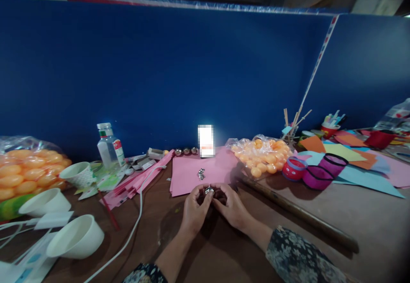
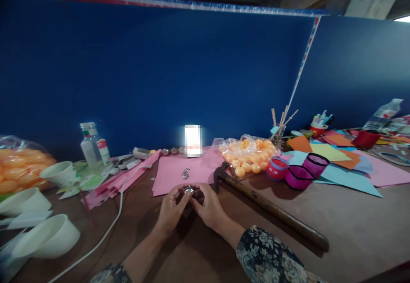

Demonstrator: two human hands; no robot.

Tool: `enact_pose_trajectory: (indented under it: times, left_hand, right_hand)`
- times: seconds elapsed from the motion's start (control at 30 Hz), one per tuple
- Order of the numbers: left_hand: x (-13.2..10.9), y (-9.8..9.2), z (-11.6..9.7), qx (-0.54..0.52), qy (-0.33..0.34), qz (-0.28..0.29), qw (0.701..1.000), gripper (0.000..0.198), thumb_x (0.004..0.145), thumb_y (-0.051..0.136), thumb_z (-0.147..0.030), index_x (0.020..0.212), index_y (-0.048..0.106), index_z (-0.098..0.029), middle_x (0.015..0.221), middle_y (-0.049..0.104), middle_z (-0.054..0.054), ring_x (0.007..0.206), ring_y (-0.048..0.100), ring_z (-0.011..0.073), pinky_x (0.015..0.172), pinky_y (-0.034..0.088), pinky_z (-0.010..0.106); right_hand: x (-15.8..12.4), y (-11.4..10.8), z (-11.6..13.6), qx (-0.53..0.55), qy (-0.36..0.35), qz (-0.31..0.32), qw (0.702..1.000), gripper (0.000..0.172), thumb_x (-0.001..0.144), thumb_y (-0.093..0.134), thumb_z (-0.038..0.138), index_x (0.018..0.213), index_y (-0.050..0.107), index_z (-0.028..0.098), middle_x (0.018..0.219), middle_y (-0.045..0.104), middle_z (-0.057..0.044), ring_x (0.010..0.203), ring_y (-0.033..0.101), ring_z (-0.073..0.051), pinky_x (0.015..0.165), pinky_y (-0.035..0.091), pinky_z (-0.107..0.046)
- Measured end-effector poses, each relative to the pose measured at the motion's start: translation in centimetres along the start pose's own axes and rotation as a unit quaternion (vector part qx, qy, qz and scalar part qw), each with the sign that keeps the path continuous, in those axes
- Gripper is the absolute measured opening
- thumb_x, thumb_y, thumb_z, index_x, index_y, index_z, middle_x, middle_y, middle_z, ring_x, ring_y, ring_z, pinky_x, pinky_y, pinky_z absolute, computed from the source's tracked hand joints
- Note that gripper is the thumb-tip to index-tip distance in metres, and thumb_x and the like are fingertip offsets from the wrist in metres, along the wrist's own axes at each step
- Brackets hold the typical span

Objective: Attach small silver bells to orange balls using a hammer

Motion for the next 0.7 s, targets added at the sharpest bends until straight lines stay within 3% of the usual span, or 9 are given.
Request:
enact_pose_trajectory:
  times: [0.2, 0.47, 0.7]
  left_hand:
    - [-0.05, -0.13, 0.28, 0.008, -0.020, -0.012, 1.000, 0.033, 0.071, 0.060, -0.032, 0.099, 0.058, -0.014, 0.095, 0.067, 0.009, 0.088, 0.063, 0.0204, 0.080, 0.049, 0.033]
    - [-0.13, -0.18, 0.37, -0.010, -0.040, -0.012, 0.999, 0.040, 0.069, 0.062, -0.032, 0.104, 0.055, -0.014, 0.097, 0.066, 0.010, 0.088, 0.063, 0.0205, 0.079, 0.049, 0.032]
    - [-0.10, -0.13, 0.38, -0.003, -0.019, -0.006, 1.000, 0.037, 0.073, 0.059, -0.032, 0.105, 0.054, -0.014, 0.101, 0.064, 0.010, 0.093, 0.061, 0.0199, 0.083, 0.047, 0.032]
  right_hand:
    - [0.03, 0.00, -0.52, 0.011, 0.003, -0.018, 1.000, 0.028, 0.076, 0.058, 0.026, 0.102, 0.053, 0.020, 0.101, 0.060, -0.007, 0.089, 0.059, -0.019, 0.077, 0.050, -0.032]
    - [0.03, 0.06, -0.33, 0.025, 0.013, 0.003, 1.000, 0.025, 0.076, 0.059, 0.024, 0.100, 0.051, 0.019, 0.095, 0.061, -0.006, 0.085, 0.061, -0.018, 0.073, 0.051, -0.029]
    - [-0.05, 0.02, -0.05, -0.007, -0.018, -0.004, 1.000, 0.032, 0.076, 0.057, 0.020, 0.107, 0.051, 0.021, 0.104, 0.058, -0.007, 0.090, 0.059, -0.018, 0.078, 0.050, -0.031]
Point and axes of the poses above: each hand's wrist, its own x-axis towards the middle knuckle, its own y-axis out of the palm, z = x × y, the point moved 2 cm from there along x, towards the middle knuckle
